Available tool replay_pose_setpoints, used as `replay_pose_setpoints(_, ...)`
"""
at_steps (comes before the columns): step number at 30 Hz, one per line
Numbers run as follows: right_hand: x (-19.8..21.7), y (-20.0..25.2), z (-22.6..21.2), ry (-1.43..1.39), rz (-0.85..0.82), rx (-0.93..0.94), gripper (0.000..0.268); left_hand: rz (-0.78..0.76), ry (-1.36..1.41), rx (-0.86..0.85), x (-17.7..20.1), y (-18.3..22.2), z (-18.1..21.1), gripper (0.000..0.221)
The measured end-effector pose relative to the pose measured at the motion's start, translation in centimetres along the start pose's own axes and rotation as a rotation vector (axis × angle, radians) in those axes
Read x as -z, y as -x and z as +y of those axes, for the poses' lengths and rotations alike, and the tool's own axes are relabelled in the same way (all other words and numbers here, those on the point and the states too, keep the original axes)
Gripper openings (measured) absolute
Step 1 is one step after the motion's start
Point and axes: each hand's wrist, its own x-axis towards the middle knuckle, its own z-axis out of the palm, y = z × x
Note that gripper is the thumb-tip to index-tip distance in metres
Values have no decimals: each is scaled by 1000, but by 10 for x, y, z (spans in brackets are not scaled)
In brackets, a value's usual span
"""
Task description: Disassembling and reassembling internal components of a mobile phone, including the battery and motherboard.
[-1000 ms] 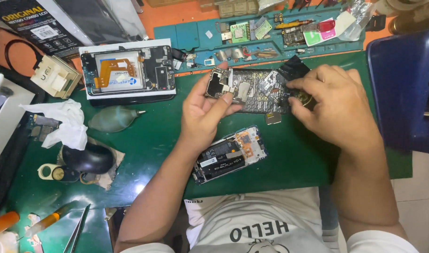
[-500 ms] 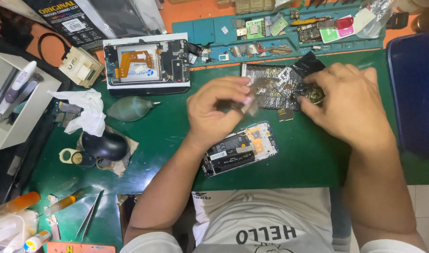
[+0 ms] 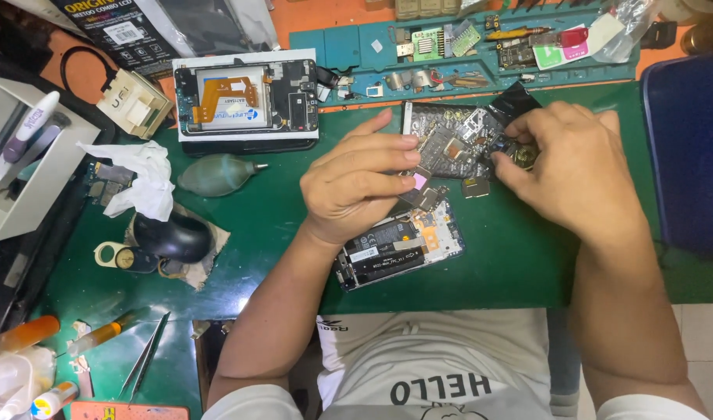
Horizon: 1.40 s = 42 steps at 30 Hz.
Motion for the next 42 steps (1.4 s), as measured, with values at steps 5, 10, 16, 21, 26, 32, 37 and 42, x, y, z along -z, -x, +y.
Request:
replay_pose_setpoints(5,0,1,1,6,20,4,26,1,-30,13,0,-1,0,14)
replay_pose_setpoints(10,3,0,0,-21,-1,-6,26,13,6,110,1,1,0,17)
replay_pose_setpoints(16,8,2,3,-57,15,76,26,144,-75,336,1,3,-2,12)
replay_pose_setpoints(21,8,3,-5,-95,-143,275,17,142,78,577,-2,4,4,27)
replay_pose_setpoints(26,7,0,-17,2,-234,226,13,161,148,629,-4,10,3,48)
replay_pose_setpoints(32,4,1,-19,-69,-228,243,13,140,88,623,-5,8,9,52)
replay_pose_setpoints(37,12,-1,-27,-294,-233,318,13,86,1,573,-3,8,11,51)
replay_pose_setpoints(42,10,1,-26,-311,-243,313,12,6,-87,482,-2,8,11,53)
